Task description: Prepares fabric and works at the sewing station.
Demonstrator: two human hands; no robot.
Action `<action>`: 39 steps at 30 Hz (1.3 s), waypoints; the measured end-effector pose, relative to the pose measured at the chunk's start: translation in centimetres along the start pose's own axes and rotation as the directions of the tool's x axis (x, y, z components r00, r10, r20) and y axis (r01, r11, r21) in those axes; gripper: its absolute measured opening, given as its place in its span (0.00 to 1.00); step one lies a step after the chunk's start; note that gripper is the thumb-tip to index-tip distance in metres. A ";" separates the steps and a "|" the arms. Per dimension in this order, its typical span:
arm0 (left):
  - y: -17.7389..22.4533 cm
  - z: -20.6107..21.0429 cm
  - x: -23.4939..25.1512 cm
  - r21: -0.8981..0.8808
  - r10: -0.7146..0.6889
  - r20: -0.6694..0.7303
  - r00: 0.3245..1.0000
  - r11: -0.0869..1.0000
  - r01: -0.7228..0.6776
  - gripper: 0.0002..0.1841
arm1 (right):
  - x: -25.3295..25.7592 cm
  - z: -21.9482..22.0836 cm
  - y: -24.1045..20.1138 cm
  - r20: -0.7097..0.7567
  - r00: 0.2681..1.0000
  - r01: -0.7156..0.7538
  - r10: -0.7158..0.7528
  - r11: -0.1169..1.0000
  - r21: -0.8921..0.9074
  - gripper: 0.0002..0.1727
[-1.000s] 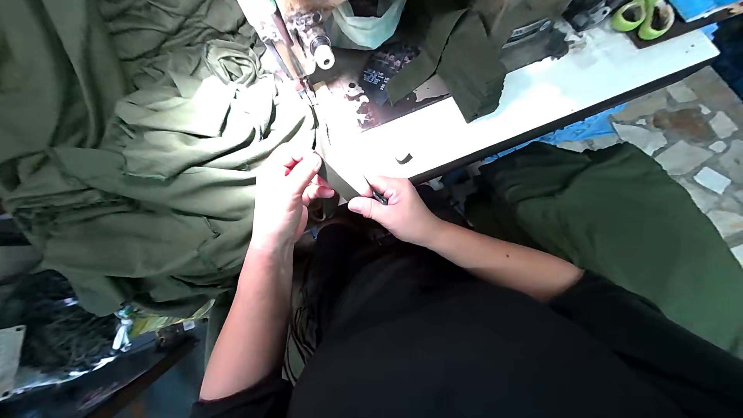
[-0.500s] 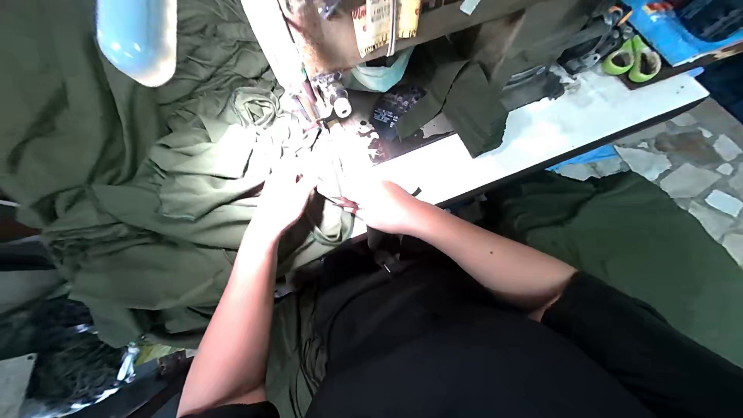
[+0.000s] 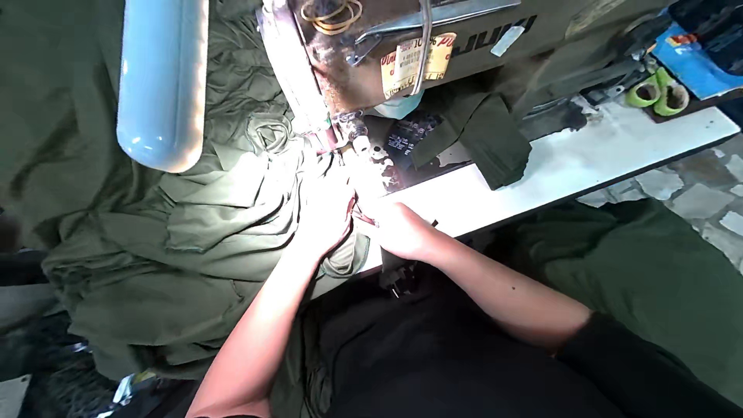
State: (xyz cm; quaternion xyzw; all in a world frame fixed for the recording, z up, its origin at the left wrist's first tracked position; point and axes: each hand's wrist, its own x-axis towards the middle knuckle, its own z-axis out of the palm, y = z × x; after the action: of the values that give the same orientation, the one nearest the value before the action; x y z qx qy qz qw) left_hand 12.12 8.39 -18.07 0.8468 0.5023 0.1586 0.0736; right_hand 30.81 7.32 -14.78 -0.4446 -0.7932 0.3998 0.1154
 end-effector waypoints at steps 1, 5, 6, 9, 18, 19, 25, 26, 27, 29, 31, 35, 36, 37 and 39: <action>-0.1 0.1 -0.2 0.018 -0.008 -0.010 1.000 1.000 0.008 0.11 | 0.1 -0.1 -0.3 0.004 1.000 -0.008 0.008 1.000 -0.016 0.11; 0.0 0.4 -0.2 0.018 -0.011 -0.043 0.999 1.000 0.012 0.11 | 0.0 -0.2 -0.4 -0.001 1.000 -0.003 0.003 1.000 -0.013 0.09; 0.4 0.4 -0.5 0.011 -0.021 -0.037 0.999 1.000 0.022 0.10 | -0.2 -0.1 -0.2 -0.004 1.000 0.004 -0.004 1.000 0.010 0.09; 1.1 0.2 -1.2 -0.055 -0.081 -0.015 0.997 0.995 0.080 0.14 | -0.7 -0.5 -0.1 0.045 0.999 -0.010 0.008 0.999 0.039 0.11; 0.3 -2.9 -0.2 -0.219 -0.199 -0.008 0.980 0.957 0.192 0.14 | 0.1 -1.0 -0.2 0.070 0.997 -0.031 0.026 0.997 0.074 0.11; -0.1 -3.1 -0.2 -0.231 -0.216 0.025 0.976 0.949 0.216 0.15 | 0.2 -1.1 -0.3 0.074 0.997 -0.040 0.035 0.996 0.075 0.11; -0.3 -2.5 2.5 -0.146 -0.288 0.009 0.958 0.947 0.286 0.14 | 1.2 -0.6 -0.6 -0.008 0.997 -0.071 0.071 0.996 0.052 0.14; -0.2 -2.3 2.9 -0.119 -0.304 0.013 0.953 0.945 0.303 0.13 | 1.4 -0.6 -0.8 -0.008 0.996 -0.093 0.093 0.995 0.048 0.14; 0.0 -2.2 3.2 -0.100 -0.325 0.015 0.946 0.941 0.325 0.13 | 1.6 -0.6 -0.9 -0.013 0.994 -0.107 0.108 0.993 0.049 0.15; 0.3 -2.0 3.6 -0.081 -0.365 0.013 0.931 0.928 0.364 0.13 | 1.7 -0.7 -1.1 -0.016 0.992 -0.127 0.128 0.990 0.061 0.14; 0.5 -2.0 3.8 -0.052 -0.408 0.030 0.912 0.911 0.410 0.13 | 1.8 -0.8 -1.3 -0.008 0.990 -0.143 0.144 0.988 0.064 0.13; 0.6 -2.1 4.1 -0.034 -0.450 0.074 0.890 0.891 0.454 0.12 | 1.9 -0.8 -1.5 -0.023 0.990 -0.138 0.140 0.989 0.056 0.13; 0.7 -2.3 4.4 -0.026 -0.469 0.094 0.878 0.881 0.473 0.12 | 1.9 -0.8 -1.5 -0.019 0.990 -0.137 0.138 0.989 0.057 0.13; 0.8 -2.6 4.7 -0.019 -0.496 0.130 0.858 0.864 0.502 0.13 | 1.9 -0.9 -1.5 -0.008 0.991 -0.132 0.132 0.990 0.041 0.13; 0.6 -3.1 5.3 -0.007 -0.534 0.195 0.823 0.838 0.546 0.14 | 2.0 -0.8 -1.5 0.027 0.993 -0.116 0.118 0.991 -0.066 0.12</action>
State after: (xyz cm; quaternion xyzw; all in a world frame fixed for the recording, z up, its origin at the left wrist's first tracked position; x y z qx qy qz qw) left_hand 13.89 12.64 -13.92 0.6782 0.7071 0.0674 0.1884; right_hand 29.16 8.90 -13.46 -0.4876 -0.7799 0.3870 0.0651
